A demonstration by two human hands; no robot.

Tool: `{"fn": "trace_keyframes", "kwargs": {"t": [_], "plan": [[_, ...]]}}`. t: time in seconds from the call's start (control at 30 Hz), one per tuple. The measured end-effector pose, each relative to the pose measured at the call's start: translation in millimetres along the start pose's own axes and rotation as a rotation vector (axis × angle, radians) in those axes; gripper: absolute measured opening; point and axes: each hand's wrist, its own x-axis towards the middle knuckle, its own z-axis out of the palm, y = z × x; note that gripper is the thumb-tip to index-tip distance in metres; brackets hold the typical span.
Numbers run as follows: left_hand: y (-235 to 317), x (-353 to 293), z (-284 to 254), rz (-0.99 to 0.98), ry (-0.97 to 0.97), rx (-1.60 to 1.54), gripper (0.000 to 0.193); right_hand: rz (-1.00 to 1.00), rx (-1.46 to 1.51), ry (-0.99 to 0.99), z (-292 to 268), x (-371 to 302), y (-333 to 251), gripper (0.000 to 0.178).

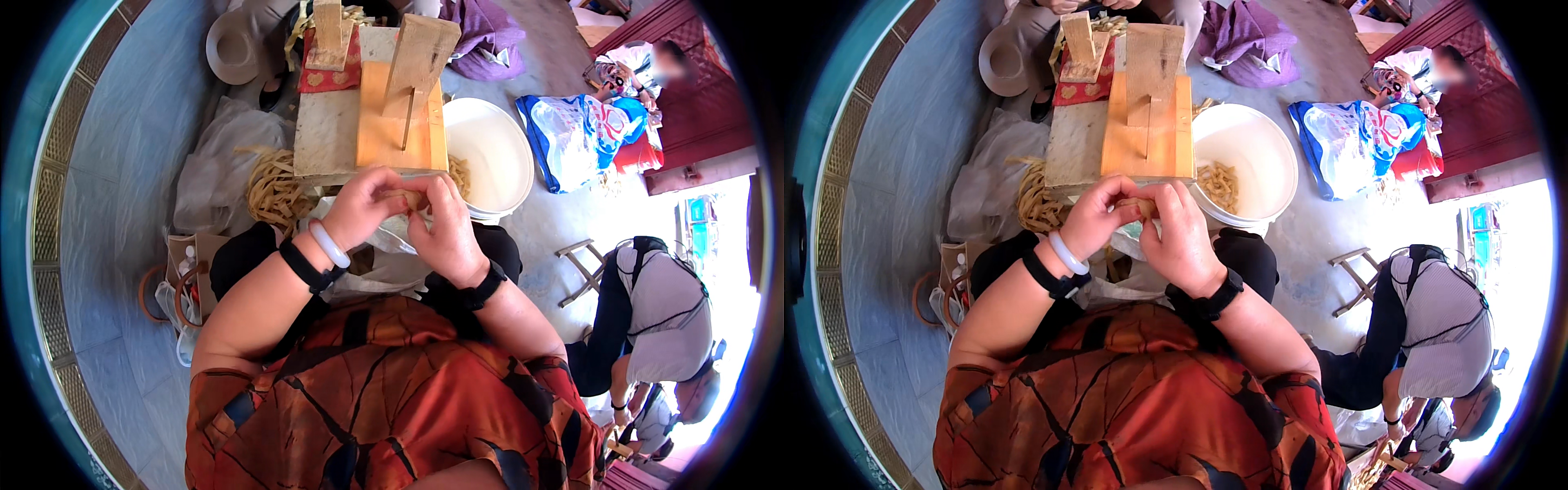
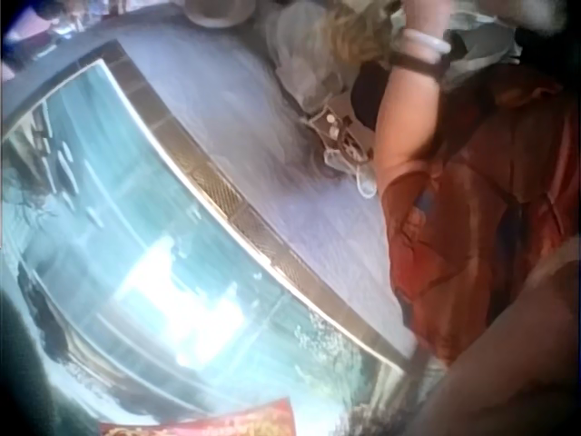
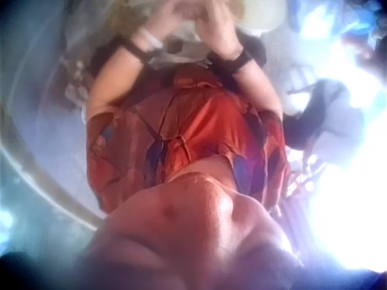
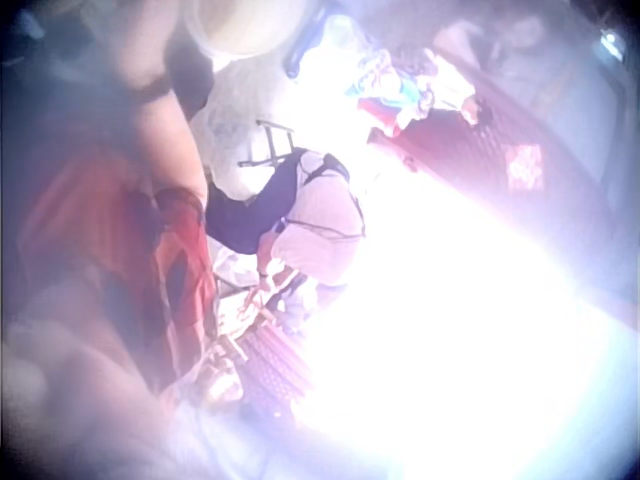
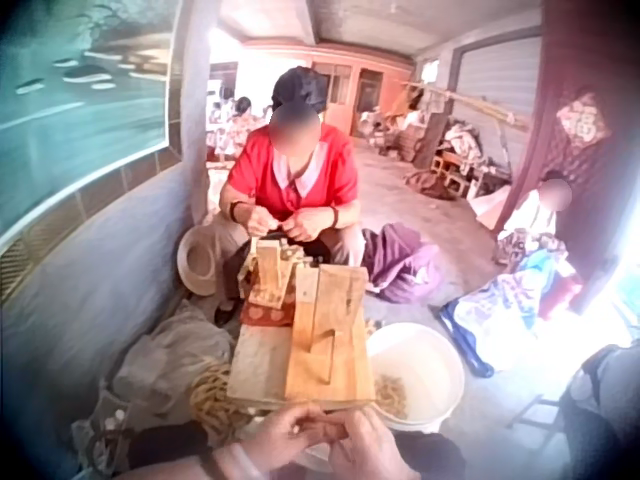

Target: The person takes a thin strip of material from a bag and pulls it through a fixed cutting tool on a small wooden stand to shave or split it, then places the processed strip into a white bucket.

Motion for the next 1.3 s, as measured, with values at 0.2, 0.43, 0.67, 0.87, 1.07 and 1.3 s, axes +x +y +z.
{"fn": "trace_keyframes", "kwargs": {"t": [0.2, 0.43, 0.67, 0.87, 1.07, 1.3], "plan": [[9, -1, -16, -0.296, -0.197, -0.466, 0.011, -0.273, 0.000, 0.046, -3, 6, 21, 0.024], [6, -3, -9, -0.055, -0.106, -0.228, 0.011, 0.233, 0.361, -0.185, -4, -2, 22, 0.006], [12, -4, -7, -0.161, -0.122, -0.196, 0.015, 0.118, 0.202, -0.203, -11, 4, 17, 0.015], [25, 1, -18, 0.035, 0.156, 0.206, 0.015, -0.092, 0.252, -0.339, -24, -5, -20, 0.019], [36, 1, -8, 0.188, 0.184, 0.555, 0.013, 0.070, 0.342, -0.184, -19, -6, 13, 0.013], [25, 10, -6, 0.221, 0.127, 0.484, 0.013, 0.053, 0.254, -0.311, -22, 10, 10, 0.013]]}}
